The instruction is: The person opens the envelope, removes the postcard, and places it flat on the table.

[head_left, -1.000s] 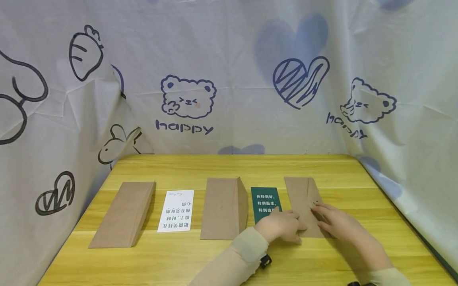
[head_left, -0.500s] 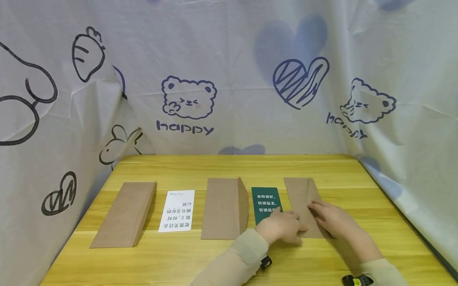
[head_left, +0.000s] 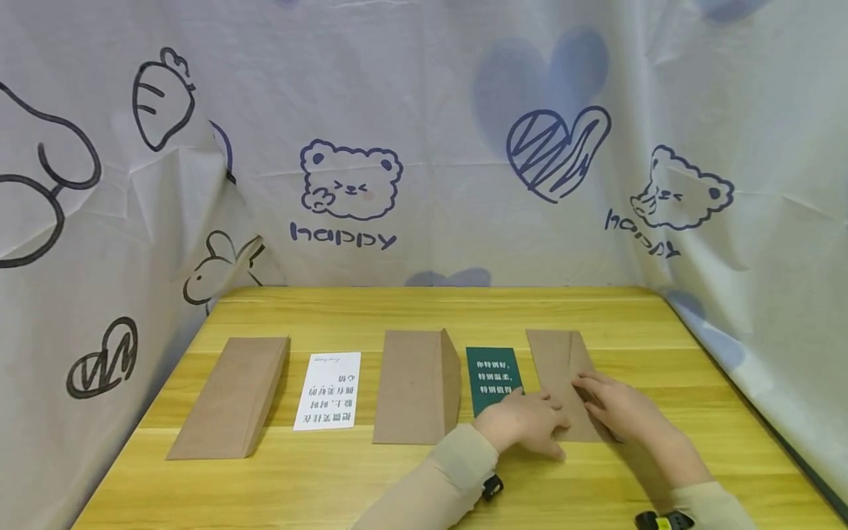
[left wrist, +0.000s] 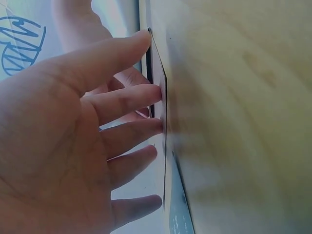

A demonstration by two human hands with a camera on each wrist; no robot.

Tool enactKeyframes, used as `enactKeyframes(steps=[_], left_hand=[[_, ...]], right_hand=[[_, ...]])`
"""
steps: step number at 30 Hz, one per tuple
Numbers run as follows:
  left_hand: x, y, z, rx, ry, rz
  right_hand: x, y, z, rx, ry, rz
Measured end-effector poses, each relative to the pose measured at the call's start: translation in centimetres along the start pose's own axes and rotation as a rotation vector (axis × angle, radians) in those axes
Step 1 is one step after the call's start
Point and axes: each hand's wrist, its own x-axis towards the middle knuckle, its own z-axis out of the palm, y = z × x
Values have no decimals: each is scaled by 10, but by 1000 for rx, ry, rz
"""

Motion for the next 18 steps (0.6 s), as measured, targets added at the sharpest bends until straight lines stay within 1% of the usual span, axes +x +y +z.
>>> enactKeyframes(steps=[11, 15, 18], left_hand=[[3, 3, 0, -25, -13, -6], [3, 4, 1, -28, -11, -10], [4, 4, 2, -31, -10, -12]], right_hand=[[0, 5, -4, 54, -32, 16], [-2, 6, -4, 44, -2, -10], [-5, 7, -5, 12, 49, -65]])
